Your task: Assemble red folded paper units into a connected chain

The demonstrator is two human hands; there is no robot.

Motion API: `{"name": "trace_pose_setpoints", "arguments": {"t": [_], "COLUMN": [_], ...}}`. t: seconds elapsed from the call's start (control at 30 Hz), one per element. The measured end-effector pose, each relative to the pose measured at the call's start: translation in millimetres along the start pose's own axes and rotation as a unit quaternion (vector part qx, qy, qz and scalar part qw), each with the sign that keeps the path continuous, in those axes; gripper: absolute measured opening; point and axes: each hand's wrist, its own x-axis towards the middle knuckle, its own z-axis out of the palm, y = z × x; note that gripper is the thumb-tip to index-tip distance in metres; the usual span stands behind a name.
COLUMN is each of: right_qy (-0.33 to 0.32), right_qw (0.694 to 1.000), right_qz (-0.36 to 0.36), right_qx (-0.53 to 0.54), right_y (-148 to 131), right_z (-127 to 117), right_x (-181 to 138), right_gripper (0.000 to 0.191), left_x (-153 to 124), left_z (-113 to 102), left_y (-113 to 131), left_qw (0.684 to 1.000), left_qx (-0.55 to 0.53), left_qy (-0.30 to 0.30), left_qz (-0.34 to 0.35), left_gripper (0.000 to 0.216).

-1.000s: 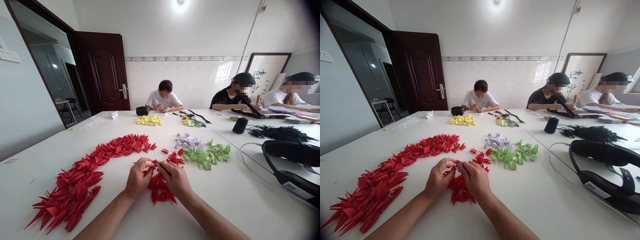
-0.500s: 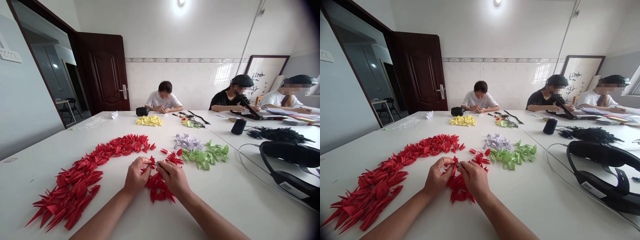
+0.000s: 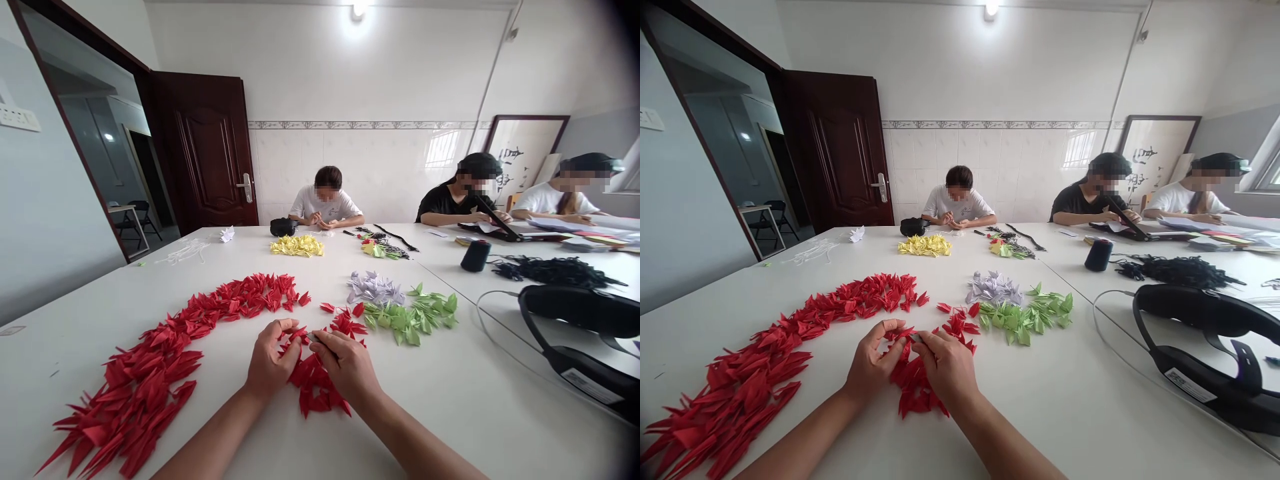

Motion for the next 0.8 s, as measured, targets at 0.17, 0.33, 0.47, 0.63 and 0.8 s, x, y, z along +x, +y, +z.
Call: {"name": "trace_pose_setpoints", "arguments": {"t": [0.17,0.33,0.47,0.63,0.8], "right_qy": [0.001,-0.005,-0.011,0.000,-0.004], "right_qw": [1.000,1.000,1.000,1.000,1.000], "right_qz": [0.001,0.005,0.010,0.011,0.017], "right_qx": [-0.012,-0.014,-0.015,-0.015,-0.010], "right_y": [-1,-2,-3,-3,-4], "right_z": [0,0,0,0,-1], "right_x": [0,-1,-1,-1,0], "right_gripper": [0.022,0.022,0.022,0.023,0.025], "left_x": [1,2,4,6,5], "left_z": [1,2,4,5,7], "left_y": [-1,-6,-9,-14,-16], "left_qw": [1.000,0.999,0.997,0.991,0.994], "left_qx": [0.001,0.027,0.066,0.119,0.103], "left_qy": [-0.017,0.003,0.025,0.055,-0.015], "left_qz": [0.017,0.031,0.035,0.021,-0.039], "left_gripper": [0.014,0.017,0.021,0.029,0.033]}}
